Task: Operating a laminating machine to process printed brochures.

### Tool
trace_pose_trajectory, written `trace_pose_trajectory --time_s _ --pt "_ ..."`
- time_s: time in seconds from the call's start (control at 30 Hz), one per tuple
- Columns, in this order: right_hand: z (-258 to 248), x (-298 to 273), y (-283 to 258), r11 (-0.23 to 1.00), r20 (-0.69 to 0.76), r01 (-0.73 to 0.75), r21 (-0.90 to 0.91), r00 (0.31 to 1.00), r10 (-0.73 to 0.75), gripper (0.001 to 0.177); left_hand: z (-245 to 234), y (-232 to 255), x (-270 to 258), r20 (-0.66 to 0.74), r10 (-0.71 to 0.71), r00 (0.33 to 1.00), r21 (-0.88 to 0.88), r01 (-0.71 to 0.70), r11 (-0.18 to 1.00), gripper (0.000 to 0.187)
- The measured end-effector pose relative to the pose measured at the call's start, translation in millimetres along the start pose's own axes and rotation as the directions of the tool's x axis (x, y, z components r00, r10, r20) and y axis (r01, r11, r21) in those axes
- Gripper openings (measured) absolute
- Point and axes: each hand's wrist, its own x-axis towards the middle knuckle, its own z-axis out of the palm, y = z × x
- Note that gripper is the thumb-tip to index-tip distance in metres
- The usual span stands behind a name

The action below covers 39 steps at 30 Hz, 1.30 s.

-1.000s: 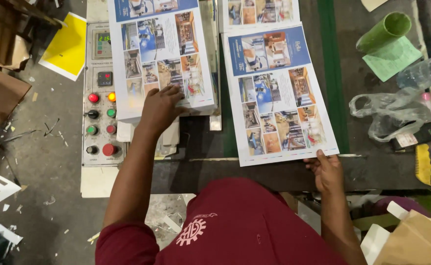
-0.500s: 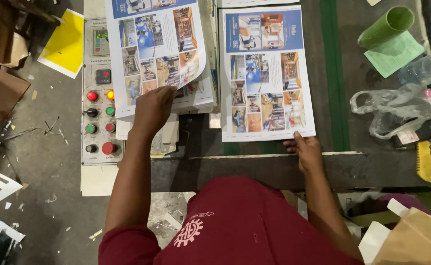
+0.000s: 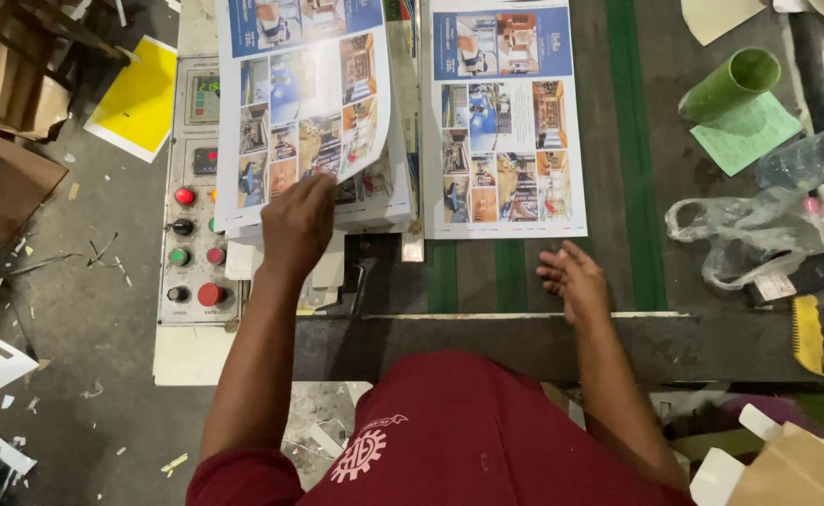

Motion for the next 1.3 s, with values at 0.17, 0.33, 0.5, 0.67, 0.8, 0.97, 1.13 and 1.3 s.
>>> trace_pose_trajectory --time_s 0.17,0.33,0.5,0.67,0.8,0.97,1.13,1.3 --pt "34.7 -21.9 -0.4 0.990 0.124 -0.049 -0.132 0.990 0.066 0.047 14.7 31.8 -7.6 -0.013 0.149 0.989 -0.037 -0.149 0.988 0.018" --pt "95.9 -42.7 -13.2 0.985 0.373 0.041 -0.169 0.928 0.025 0.046 44.8 80.8 -29.2 0.103 0.237 0.966 -0.192 -0.214 0.958 0.019" --pt "123.8 -61.3 -16.0 0.983 0.550 0.165 -0.080 0.830 -0.095 0.032 56.9 113.8 -44.9 0.197 0.328 0.924 -0.257 -0.274 0.927 0.025" --pt "113.3 -71.6 -31.1 0.997 0.318 0.016 0.073 0.947 -0.038 0.030 65.0 101.3 -44.5 0.199 0.357 0.913 -0.280 -0.296 0.913 0.027" --pt "79.0 -76.0 -31.7 0.994 0.231 0.069 0.086 0.969 -0.087 0.027 61.3 53.2 -39.1 0.252 0.205 0.946 -0.259 -0.138 0.956 0.015" --pt "24.4 -73.3 -15.9 0.976 0.102 0.144 0.166 0.981 -0.162 0.023 63.3 -14.4 -41.6 0.214 -0.023 0.977 -0.015 0.027 1.000 0.019" --pt "-10.6 -86.5 -18.5 0.973 0.025 0.127 0.191 0.991 -0.134 0.023 34.3 -21.6 -19.6 0.301 -0.011 0.953 0.075 -0.012 0.997 0.051" --pt "-46.4 -97.8 -7.4 0.966 0.022 0.166 0.197 0.985 -0.173 0.024 39.4 -41.3 -21.4 0.413 -0.007 0.910 0.117 -0.046 0.992 0.056"
